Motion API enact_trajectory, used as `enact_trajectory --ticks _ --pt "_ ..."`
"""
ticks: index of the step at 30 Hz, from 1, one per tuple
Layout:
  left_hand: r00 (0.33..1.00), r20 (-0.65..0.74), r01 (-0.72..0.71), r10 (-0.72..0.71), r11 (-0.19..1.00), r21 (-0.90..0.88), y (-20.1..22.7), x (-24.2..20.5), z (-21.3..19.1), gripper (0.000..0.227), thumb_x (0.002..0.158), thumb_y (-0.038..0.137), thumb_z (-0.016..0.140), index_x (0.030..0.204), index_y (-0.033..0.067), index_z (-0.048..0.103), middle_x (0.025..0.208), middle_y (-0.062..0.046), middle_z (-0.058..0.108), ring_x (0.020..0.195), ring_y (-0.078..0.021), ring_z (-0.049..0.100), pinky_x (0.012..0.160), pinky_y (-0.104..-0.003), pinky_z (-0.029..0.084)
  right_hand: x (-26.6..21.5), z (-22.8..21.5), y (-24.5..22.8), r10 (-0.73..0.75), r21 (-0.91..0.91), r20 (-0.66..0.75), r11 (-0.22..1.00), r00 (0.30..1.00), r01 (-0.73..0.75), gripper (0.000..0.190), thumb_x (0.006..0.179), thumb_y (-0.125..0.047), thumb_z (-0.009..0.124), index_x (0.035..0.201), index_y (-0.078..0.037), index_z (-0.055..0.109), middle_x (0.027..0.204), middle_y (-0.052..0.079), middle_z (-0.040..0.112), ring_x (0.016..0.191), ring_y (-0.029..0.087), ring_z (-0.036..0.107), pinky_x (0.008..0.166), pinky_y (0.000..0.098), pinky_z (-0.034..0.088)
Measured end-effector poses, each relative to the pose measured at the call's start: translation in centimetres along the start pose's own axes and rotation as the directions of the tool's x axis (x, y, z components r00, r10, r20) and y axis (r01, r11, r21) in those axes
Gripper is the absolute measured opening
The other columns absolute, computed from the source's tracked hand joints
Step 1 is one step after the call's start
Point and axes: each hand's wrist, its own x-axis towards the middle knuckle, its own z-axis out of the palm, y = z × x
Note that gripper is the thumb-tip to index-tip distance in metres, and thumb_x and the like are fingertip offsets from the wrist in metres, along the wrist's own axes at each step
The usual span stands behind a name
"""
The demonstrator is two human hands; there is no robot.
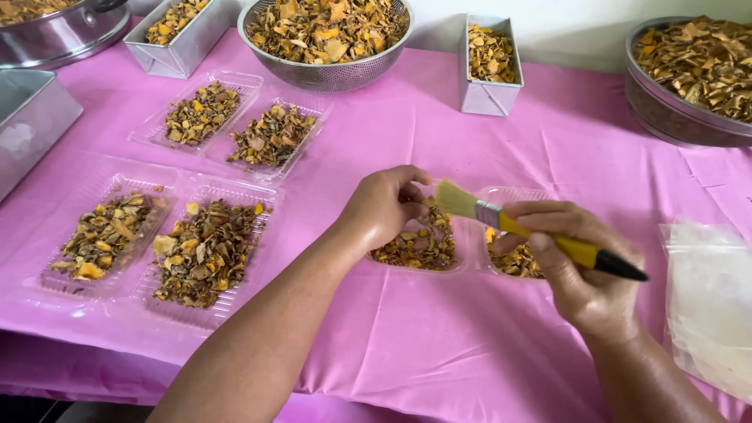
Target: Sorting and portioning dried tea ingredients into plastic containers using hands and a brush.
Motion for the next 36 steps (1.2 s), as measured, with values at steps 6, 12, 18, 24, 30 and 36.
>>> enact_trajectory --ticks 6,12,18,24,30,36 --pt "1.000 0.010 -0.028 0.028 0.999 0.017 1.1 -0.5 -0.2 0.047 0.089 -0.011 0.063 0.129 0.0121 0.069 0.103 -0.006 0.071 0.083 -0.0192 0.075 0.067 -0.029 0.068 0.6 0.3 0.9 -0.041 -0.197 0.143 0.978 0.989 0.069 0.017 0.099 -0.005 0.059 0.111 0.004 0.070 0.113 0.019 0.075 0.114 0.030 0.073 0.098 0.0351 0.062" --pt "0.994 0.003 -0.112 0.112 0.993 -0.030 -0.1 0.0 0.4 0.049 0.089 -0.010 0.065 0.132 0.0138 0.068 0.091 -0.002 0.069 0.079 -0.0152 0.070 0.066 -0.030 0.066 0.1 0.6 -0.2 0.048 0.017 0.025 0.999 0.999 -0.048 0.015 0.102 -0.003 0.055 0.109 0.006 0.065 0.122 0.027 0.068 0.082 0.031 0.081 0.079 0.0345 0.069" --pt "0.989 0.015 -0.146 0.145 0.986 0.085 1.0 -1.1 0.8 0.057 0.090 -0.007 0.069 0.139 0.0197 0.062 0.090 0.002 0.068 0.081 -0.0106 0.070 0.067 -0.023 0.059 0.4 0.7 0.6 0.063 -0.082 -0.078 0.994 0.995 -0.069 0.015 0.105 -0.003 0.055 0.115 0.005 0.064 0.114 0.020 0.073 0.082 0.025 0.080 0.074 0.0288 0.065" --pt "0.970 0.016 -0.240 0.243 0.947 0.215 0.1 -0.8 1.0 0.081 0.086 -0.010 0.068 0.154 0.0277 0.044 0.094 0.003 0.071 0.082 -0.0129 0.070 0.071 -0.027 0.057 0.4 0.6 -0.1 0.200 0.089 -0.081 0.977 0.976 -0.193 0.018 0.102 -0.010 0.058 0.109 0.004 0.067 0.116 0.019 0.072 0.073 0.029 0.078 0.073 0.0364 0.068" --pt "0.949 0.015 -0.310 0.316 0.921 0.234 -0.1 -0.8 0.9 0.084 0.090 -0.014 0.064 0.157 0.0302 0.039 0.093 0.002 0.066 0.068 -0.0127 0.061 0.051 -0.028 0.055 0.2 -0.3 0.6 0.275 0.167 -0.116 0.953 0.954 -0.254 0.014 0.098 -0.005 0.062 0.099 0.008 0.067 0.103 0.023 0.073 0.061 0.032 0.074 0.061 0.0366 0.067" --pt "0.878 0.033 -0.455 0.477 0.813 0.363 -0.6 -0.6 1.0 0.085 0.085 -0.010 0.067 0.154 0.0301 0.040 0.096 0.006 0.071 0.081 -0.0144 0.070 0.080 -0.030 0.057 0.8 0.4 0.0 0.247 0.131 -0.188 0.966 0.951 -0.225 0.019 0.102 -0.011 0.062 0.110 0.005 0.066 0.115 0.023 0.072 0.078 0.035 0.078 0.078 0.0369 0.069"
